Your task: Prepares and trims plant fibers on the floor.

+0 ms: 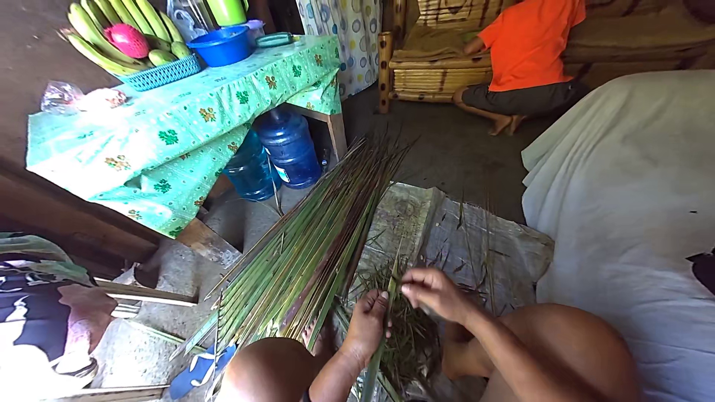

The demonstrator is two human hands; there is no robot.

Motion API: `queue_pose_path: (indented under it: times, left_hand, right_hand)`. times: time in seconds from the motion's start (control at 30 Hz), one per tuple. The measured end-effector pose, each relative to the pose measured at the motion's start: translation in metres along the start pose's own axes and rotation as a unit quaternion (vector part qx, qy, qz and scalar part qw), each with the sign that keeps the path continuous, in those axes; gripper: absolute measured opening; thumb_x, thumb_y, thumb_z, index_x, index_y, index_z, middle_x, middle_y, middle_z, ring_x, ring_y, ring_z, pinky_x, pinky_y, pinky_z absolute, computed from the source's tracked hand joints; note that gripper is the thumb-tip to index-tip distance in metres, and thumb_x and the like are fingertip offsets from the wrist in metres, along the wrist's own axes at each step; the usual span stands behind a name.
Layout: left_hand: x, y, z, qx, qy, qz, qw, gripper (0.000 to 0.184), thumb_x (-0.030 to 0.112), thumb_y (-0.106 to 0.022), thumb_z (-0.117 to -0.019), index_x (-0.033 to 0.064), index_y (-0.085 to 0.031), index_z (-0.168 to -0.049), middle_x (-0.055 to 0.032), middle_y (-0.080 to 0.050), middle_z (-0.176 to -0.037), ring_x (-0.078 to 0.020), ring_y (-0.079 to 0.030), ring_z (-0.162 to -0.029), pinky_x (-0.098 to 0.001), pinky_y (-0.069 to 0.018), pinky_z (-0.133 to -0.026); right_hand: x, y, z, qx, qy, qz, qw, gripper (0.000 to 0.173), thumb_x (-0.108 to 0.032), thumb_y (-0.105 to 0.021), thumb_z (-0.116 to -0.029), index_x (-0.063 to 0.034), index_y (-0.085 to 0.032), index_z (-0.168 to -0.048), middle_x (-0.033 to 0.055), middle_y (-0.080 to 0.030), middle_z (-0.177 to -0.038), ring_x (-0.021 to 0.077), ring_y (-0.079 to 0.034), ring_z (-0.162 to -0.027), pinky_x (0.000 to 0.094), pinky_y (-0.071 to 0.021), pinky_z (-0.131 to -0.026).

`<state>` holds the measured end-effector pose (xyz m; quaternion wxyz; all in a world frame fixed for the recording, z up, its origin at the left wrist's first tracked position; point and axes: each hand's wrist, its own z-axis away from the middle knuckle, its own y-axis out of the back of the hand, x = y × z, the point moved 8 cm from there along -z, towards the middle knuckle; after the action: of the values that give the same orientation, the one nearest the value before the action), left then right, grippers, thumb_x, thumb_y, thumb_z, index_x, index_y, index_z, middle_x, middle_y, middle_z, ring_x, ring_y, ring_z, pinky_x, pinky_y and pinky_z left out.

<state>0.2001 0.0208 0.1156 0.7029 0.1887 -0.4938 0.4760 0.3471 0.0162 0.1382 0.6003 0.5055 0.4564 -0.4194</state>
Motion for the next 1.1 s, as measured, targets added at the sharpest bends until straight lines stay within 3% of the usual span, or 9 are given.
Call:
queue_pose_path:
  times: [0.07,0.17,0.3,0.4,0.47,0.6,0.73,0.9,1.1]
  left_hand:
    - [0.003,0.004,-0.002,0.019,-0.012,0.006,1.000,0.026,0.015,-0.036,-0.1123,0.0050,-0.055,-0.097,0.0031,-0.051,-0.063,-0.0033,-0.048,-0.048,-0.0174,-0.0435,-0.047]
    - [0.004,0.002,-0.002,0.018,-0.021,0.009,1.000,0.026,0.013,-0.035,-0.1118,0.0058,-0.054,-0.096,0.0047,-0.047,-0.059,-0.0019,-0.043,-0.044,-0.0162,-0.0389,-0.043]
    - [0.001,-0.003,-0.002,-0.001,-0.009,-0.006,1.000,0.026,0.015,-0.035,-0.1123,0.0078,-0.050,-0.093,0.0047,-0.044,-0.058,-0.0030,-0.040,-0.044,-0.0174,-0.0367,-0.043]
    - [-0.001,-0.004,-0.001,-0.011,-0.005,-0.011,1.000,0.027,0.015,-0.035,-0.1121,0.0078,-0.051,-0.092,0.0048,-0.043,-0.058,-0.0032,-0.039,-0.044,-0.0177,-0.0364,-0.043]
    - [-0.001,-0.003,-0.001,-0.012,-0.005,-0.003,1.000,0.027,0.014,-0.034,-0.1121,0.0081,-0.051,-0.092,0.0050,-0.043,-0.058,-0.0029,-0.039,-0.043,-0.0173,-0.0363,-0.042]
    - [0.000,0.005,-0.005,0.004,-0.001,0.012,1.000,0.027,0.016,-0.034,-0.1127,0.0067,-0.051,-0.094,0.0040,-0.044,-0.057,-0.0035,-0.040,-0.043,-0.0176,-0.0370,-0.042]
    - [0.005,0.008,-0.006,0.023,-0.002,0.018,1.000,0.027,0.017,-0.033,-0.1131,0.0069,-0.052,-0.096,0.0040,-0.047,-0.059,-0.0028,-0.041,-0.044,-0.0172,-0.0370,-0.043]
    - [0.004,0.004,-0.004,0.010,-0.002,0.028,1.000,0.026,0.016,-0.031,-0.1130,0.0069,-0.052,-0.100,0.0035,-0.046,-0.061,-0.0030,-0.042,-0.045,-0.0168,-0.0379,-0.043]
    - [0.000,-0.004,0.002,-0.017,0.011,0.008,1.000,0.029,0.016,-0.031,-0.1131,0.0057,-0.052,-0.097,0.0034,-0.047,-0.059,-0.0027,-0.043,-0.044,-0.0160,-0.0392,-0.043]
  right_hand:
    - [-0.010,-0.020,0.009,-0.046,0.038,0.076,0.995,0.026,-0.019,-0.057,-0.0989,0.0025,-0.071,-0.101,0.0037,-0.063,-0.075,0.0036,-0.054,-0.062,0.0218,-0.0467,-0.060]
    - [-0.012,-0.016,0.005,-0.006,0.086,0.119,0.989,0.026,-0.019,-0.058,-0.0979,0.0019,-0.073,-0.098,0.0056,-0.066,-0.074,0.0028,-0.056,-0.063,0.0199,-0.0474,-0.061]
    - [0.012,0.016,-0.014,0.055,0.024,0.101,0.993,0.025,-0.018,-0.058,-0.0994,0.0024,-0.071,-0.099,0.0022,-0.064,-0.074,0.0026,-0.054,-0.060,0.0213,-0.0472,-0.059]
    - [0.024,0.039,-0.024,0.135,-0.009,0.049,0.990,0.023,-0.014,-0.056,-0.1013,0.0034,-0.070,-0.104,-0.0012,-0.062,-0.073,0.0005,-0.053,-0.057,0.0184,-0.0454,-0.054]
    - [0.025,0.047,-0.023,0.167,-0.012,0.013,0.986,0.020,-0.012,-0.054,-0.1018,0.0015,-0.069,-0.101,-0.0048,-0.059,-0.067,-0.0012,-0.050,-0.051,0.0156,-0.0427,-0.049]
    - [0.003,0.011,-0.005,0.038,-0.017,-0.004,0.999,0.023,-0.017,-0.054,-0.0997,0.0005,-0.069,-0.105,-0.0046,-0.060,-0.069,0.0004,-0.051,-0.052,0.0181,-0.0442,-0.049]
    - [-0.011,-0.032,0.009,-0.062,0.037,0.035,0.997,0.025,-0.018,-0.057,-0.0985,0.0023,-0.071,-0.101,-0.0009,-0.061,-0.071,-0.0018,-0.051,-0.057,0.0161,-0.0434,-0.055]
    - [-0.003,-0.017,-0.004,0.012,0.090,0.089,0.992,0.025,-0.020,-0.059,-0.0975,0.0013,-0.072,-0.094,0.0021,-0.063,-0.071,-0.0001,-0.053,-0.059,0.0177,-0.0452,-0.058]
    - [0.016,0.022,-0.019,0.095,0.020,0.042,0.994,0.021,-0.016,-0.058,-0.0980,0.0005,-0.071,-0.098,-0.0043,-0.062,-0.069,-0.0028,-0.052,-0.055,0.0149,-0.0439,-0.053]
